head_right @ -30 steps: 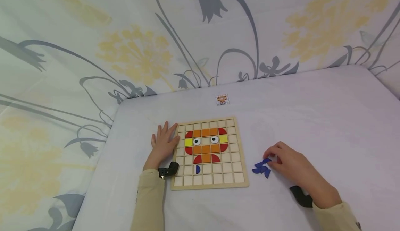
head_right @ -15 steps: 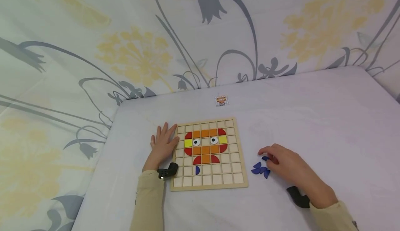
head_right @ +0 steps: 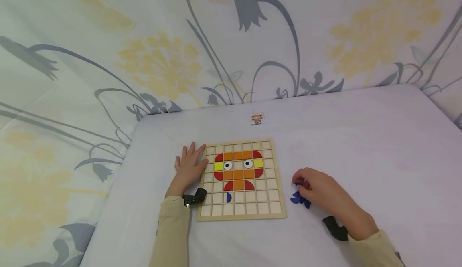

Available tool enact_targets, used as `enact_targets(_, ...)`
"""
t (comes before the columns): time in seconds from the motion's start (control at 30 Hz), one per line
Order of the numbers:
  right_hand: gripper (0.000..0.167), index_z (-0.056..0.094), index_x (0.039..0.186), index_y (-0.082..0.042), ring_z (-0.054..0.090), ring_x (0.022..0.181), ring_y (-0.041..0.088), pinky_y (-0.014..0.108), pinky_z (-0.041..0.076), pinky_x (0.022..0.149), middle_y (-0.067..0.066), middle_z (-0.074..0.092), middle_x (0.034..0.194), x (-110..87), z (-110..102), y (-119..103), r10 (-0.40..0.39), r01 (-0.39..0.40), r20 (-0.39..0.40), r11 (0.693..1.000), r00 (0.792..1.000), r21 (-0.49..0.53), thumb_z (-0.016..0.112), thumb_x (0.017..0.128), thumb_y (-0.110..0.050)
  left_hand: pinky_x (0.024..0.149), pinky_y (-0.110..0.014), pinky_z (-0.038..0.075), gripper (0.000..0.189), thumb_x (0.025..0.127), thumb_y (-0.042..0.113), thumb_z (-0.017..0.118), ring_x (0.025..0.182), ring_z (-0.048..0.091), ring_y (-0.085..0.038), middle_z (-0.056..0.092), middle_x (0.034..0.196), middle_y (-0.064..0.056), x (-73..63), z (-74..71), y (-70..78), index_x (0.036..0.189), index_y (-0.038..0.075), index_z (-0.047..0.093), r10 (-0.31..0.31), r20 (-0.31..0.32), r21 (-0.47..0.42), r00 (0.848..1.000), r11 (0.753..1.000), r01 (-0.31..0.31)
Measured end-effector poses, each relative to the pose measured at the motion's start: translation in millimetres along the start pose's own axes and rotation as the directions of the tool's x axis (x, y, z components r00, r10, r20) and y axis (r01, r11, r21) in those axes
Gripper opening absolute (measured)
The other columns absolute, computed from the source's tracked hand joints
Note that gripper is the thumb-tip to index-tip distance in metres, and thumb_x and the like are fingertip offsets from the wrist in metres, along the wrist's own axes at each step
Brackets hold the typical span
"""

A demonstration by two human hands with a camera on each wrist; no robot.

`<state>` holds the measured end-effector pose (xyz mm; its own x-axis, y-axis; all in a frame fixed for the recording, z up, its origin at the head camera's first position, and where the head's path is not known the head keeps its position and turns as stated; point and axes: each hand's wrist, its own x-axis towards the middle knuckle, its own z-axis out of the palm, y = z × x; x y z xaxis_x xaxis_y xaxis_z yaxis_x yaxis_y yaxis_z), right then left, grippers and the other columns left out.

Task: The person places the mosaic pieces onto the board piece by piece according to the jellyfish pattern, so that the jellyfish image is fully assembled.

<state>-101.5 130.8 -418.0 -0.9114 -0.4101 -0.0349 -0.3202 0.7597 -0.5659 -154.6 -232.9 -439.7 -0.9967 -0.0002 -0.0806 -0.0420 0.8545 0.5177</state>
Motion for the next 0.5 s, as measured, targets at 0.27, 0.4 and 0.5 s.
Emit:
enact_targets(0.27,0.017,0.059,0.096,-0.016,0.047,0.069,0.008,0.023,0.042,0.056,-0.009,0.054,0.079,14.4,4.5,-22.7,-0.042,0.042,0.025,0.999,0.999,0.016,0.061,0.08,-0.009,0.099,-0.054,-0.007,0.05,0.09,0.033,0.045,0.134,-0.007,-0.031,0.009,0.149,-0.01,0.4,0.3,0.0,0.138,0.024,0.035,-0.003,-0.002,-0.002,1.0,1.0,0.003)
enact_targets(0.4,0.014,0.059,0.094,-0.016,0.047,0.071,0.009,0.024,0.043,0.059,-0.009,0.054,0.08,25.0,10.0,-38.0,-0.068,0.067,0.037,0.997,0.997,0.032,0.062,0.081,-0.011,0.099,-0.054,-0.007,0.05,0.09,0.033,0.046,0.134,-0.007,-0.031,0.01,0.148,-0.01,0.6,0.2,0.4,0.138,0.023,0.036,-0.004,-0.004,-0.012,1.0,1.0,0.004)
enact_targets(0.5,0.011,0.06,0.092,-0.016,0.047,0.071,0.009,0.025,0.043,0.062,-0.01,0.054,0.079,33.8,15.6,-48.2,-0.091,0.09,0.043,0.995,0.995,0.034,0.062,0.081,-0.012,0.099,-0.054,-0.006,0.05,0.09,0.033,0.045,0.134,-0.006,-0.031,0.01,0.148,-0.01,0.3,-0.3,0.4,0.138,0.023,0.036,-0.004,-0.005,-0.009,1.0,1.0,0.004)
